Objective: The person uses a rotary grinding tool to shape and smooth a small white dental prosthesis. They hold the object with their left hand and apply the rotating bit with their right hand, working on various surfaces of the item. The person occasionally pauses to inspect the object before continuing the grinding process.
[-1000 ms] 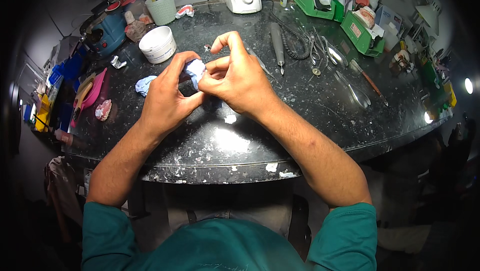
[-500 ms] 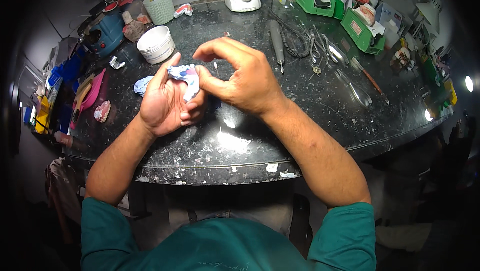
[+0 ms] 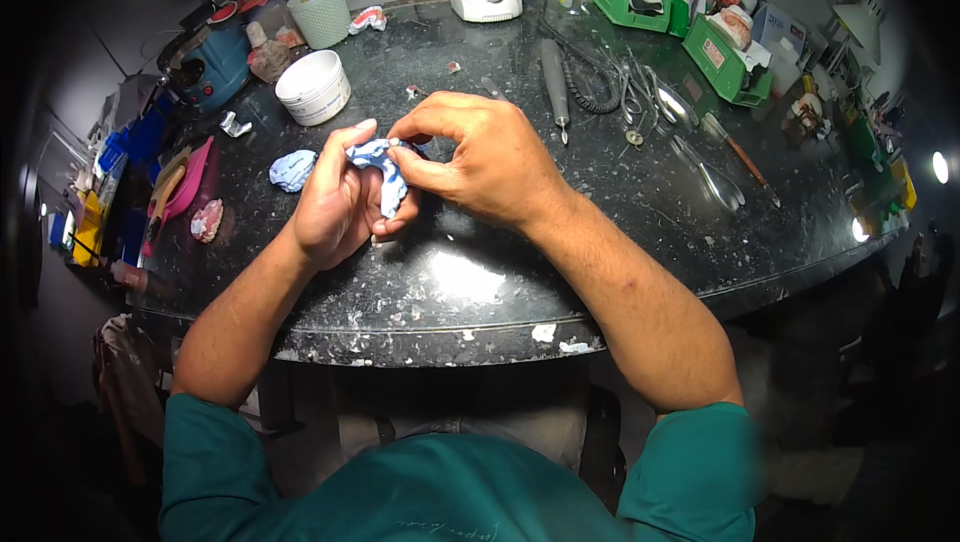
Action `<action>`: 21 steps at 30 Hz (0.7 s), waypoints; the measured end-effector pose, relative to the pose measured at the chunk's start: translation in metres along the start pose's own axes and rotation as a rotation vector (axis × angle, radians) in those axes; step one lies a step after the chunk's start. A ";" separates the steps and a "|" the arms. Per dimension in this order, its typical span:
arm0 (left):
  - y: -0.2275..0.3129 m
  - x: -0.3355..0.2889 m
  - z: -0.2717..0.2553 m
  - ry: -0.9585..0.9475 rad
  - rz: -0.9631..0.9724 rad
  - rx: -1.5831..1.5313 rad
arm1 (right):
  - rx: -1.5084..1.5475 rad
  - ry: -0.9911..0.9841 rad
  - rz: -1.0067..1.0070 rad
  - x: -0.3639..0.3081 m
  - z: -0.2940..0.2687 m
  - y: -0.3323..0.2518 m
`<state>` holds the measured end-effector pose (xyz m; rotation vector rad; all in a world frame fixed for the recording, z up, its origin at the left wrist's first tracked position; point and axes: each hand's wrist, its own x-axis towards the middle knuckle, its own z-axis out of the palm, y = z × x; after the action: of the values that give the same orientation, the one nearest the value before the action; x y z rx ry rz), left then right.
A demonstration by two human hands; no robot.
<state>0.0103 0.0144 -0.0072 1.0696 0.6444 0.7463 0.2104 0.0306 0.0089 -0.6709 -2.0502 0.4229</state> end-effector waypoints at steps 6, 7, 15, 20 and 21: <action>0.014 -0.003 -0.035 0.090 0.093 0.016 | 0.164 0.156 0.121 0.005 -0.032 -0.006; 0.017 -0.002 -0.021 0.164 0.135 0.150 | 0.224 0.136 0.153 0.005 -0.028 -0.002; 0.007 -0.006 -0.023 0.425 0.250 1.229 | 0.389 0.185 0.247 0.003 -0.010 0.022; 0.016 -0.010 -0.028 0.501 0.324 1.377 | 0.332 0.058 0.428 0.002 -0.018 0.026; 0.018 -0.012 -0.027 0.505 0.305 1.455 | 0.282 -0.007 0.449 0.001 -0.021 0.029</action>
<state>-0.0214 0.0245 0.0012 2.3667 1.5848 0.7768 0.2360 0.0547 0.0053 -0.9523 -1.7897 0.9532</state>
